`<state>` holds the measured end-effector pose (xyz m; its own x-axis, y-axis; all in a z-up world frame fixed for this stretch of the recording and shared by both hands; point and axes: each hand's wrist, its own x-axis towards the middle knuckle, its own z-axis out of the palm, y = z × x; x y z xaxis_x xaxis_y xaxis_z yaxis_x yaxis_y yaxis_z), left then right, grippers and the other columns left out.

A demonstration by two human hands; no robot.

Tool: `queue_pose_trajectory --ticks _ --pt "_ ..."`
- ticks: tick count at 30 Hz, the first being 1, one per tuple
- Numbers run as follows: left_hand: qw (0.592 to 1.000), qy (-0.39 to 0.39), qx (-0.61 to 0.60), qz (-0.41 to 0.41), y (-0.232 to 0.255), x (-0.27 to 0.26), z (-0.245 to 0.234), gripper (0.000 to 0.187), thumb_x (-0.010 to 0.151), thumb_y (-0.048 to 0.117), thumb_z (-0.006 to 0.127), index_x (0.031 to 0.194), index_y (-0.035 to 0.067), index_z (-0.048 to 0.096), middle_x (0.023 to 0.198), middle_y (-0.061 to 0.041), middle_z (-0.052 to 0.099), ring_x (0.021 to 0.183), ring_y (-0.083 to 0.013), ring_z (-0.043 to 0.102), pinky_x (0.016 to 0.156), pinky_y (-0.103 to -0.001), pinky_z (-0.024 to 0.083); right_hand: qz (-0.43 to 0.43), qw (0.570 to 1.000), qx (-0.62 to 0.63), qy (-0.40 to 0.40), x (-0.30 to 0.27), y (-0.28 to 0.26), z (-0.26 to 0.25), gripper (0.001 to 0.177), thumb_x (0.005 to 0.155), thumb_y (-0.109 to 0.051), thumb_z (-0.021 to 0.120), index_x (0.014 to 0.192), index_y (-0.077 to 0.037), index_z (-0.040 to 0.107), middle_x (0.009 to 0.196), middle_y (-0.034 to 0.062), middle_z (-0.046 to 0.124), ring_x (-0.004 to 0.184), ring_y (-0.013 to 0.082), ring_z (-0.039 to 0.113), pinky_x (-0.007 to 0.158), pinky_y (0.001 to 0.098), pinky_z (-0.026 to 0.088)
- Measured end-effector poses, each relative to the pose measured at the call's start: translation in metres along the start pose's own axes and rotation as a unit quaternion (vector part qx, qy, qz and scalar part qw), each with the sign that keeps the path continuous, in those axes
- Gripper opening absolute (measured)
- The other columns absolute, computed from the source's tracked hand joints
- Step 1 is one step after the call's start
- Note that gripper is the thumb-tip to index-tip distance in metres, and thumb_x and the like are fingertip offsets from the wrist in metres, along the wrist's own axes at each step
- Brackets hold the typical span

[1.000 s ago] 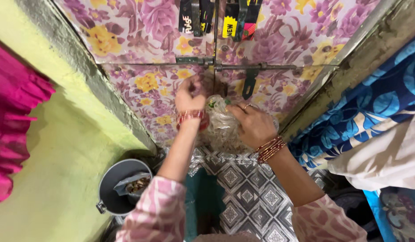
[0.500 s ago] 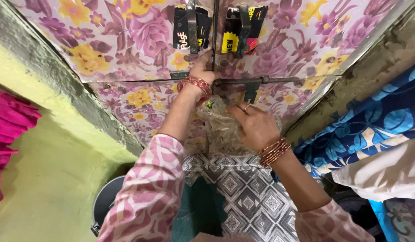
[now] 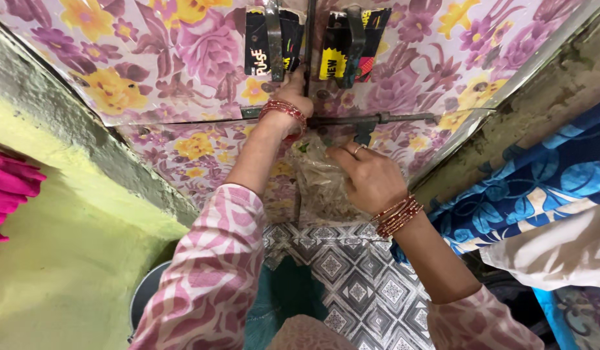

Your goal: The person opens a metal container, removes a plastic bag containing trash, and carries it out of the room. They walk through a doorway and down a narrow staircase, then place the bag into a bucket on the ground floor.

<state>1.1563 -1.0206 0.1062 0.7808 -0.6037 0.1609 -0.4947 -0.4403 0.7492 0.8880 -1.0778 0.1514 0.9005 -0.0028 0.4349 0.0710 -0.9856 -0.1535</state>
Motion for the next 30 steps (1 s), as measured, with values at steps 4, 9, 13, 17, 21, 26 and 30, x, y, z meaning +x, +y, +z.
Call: queue_pose_trajectory --ticks 4,9,13,17,21,26,30 --pt "1.0 -0.024 0.018 -0.005 0.008 -0.01 -0.01 0.085 0.075 0.002 0.057 0.156 0.018 0.036 0.155 -0.017 0.046 0.144 -0.0364 0.044 0.118 -0.04 0.036 0.008 1.0 -0.013 -0.016 0.002 -0.002 -0.002 0.062 0.07 -0.005 0.068 0.13 -0.016 0.062 0.122 0.0083 0.066 0.098 0.0324 0.069 0.076 0.046 0.058" --pt "0.996 -0.073 -0.031 -0.027 -0.002 -0.032 -0.016 0.105 0.063 -0.005 0.067 0.158 0.023 0.033 0.151 -0.012 0.05 0.143 -0.0301 0.041 0.118 -0.034 0.036 -0.009 0.999 -0.015 -0.033 0.002 -0.008 0.004 0.059 0.074 -0.005 0.068 0.131 -0.018 0.063 0.121 0.0061 0.066 0.098 0.0314 0.07 0.077 0.0453 0.059" --pt "0.977 -0.104 -0.149 0.11 -0.011 -0.047 -0.02 0.1 0.069 -0.007 0.068 0.16 0.016 0.035 0.164 -0.014 0.038 0.153 -0.0295 0.034 0.122 -0.034 0.032 -0.014 0.999 -0.009 -0.034 -0.005 -0.016 0.009 0.059 0.073 -0.005 0.067 0.13 -0.02 0.063 0.125 0.0059 0.064 0.098 0.0309 0.07 0.075 0.0465 0.059" --pt "0.982 -0.128 -0.11 0.087 -0.009 -0.071 -0.02 0.102 0.066 -0.005 0.069 0.159 0.017 0.031 0.164 -0.013 0.032 0.152 -0.0293 0.03 0.12 -0.032 0.031 -0.012 0.999 0.007 -0.038 -0.016 -0.029 0.01 0.057 0.075 -0.004 0.067 0.129 -0.021 0.064 0.135 0.0071 0.059 0.099 0.0334 0.07 0.078 0.0476 0.059" --pt "0.984 -0.095 -0.015 0.152 -0.001 -0.101 -0.018 0.099 0.068 0.002 0.07 0.159 0.015 0.031 0.163 -0.018 0.032 0.153 -0.034 0.028 0.124 -0.034 0.025 0.003 0.998 0.001 -0.064 -0.032 -0.045 0.008 0.056 0.074 -0.007 0.07 0.127 -0.023 0.065 0.149 0.0141 0.048 0.095 0.0402 0.07 0.077 0.0507 0.059" --pt "0.981 -0.091 0.068 0.157 0.014 -0.14 -0.009 0.094 0.069 0.005 0.065 0.158 0.015 0.035 0.164 -0.021 0.026 0.153 -0.0434 0.016 0.125 -0.043 0.019 0.001 0.996 -0.023 -0.082 -0.061 -0.064 0.005 0.06 0.071 -0.011 0.072 0.128 -0.027 0.064 0.155 0.0179 0.04 0.092 0.0421 0.072 0.075 0.0501 0.06" --pt "0.972 -0.108 0.123 0.168 0.035 -0.176 -0.003 0.088 0.069 0.003 0.065 0.153 0.016 0.043 0.165 -0.022 0.023 0.154 -0.0471 0.011 0.127 -0.048 0.014 0.007 0.992 -0.046 -0.119 -0.091 -0.076 0.002 0.058 0.076 -0.012 0.069 0.131 -0.026 0.064 0.157 0.0201 0.037 0.084 0.0403 0.073 0.071 0.049 0.06"
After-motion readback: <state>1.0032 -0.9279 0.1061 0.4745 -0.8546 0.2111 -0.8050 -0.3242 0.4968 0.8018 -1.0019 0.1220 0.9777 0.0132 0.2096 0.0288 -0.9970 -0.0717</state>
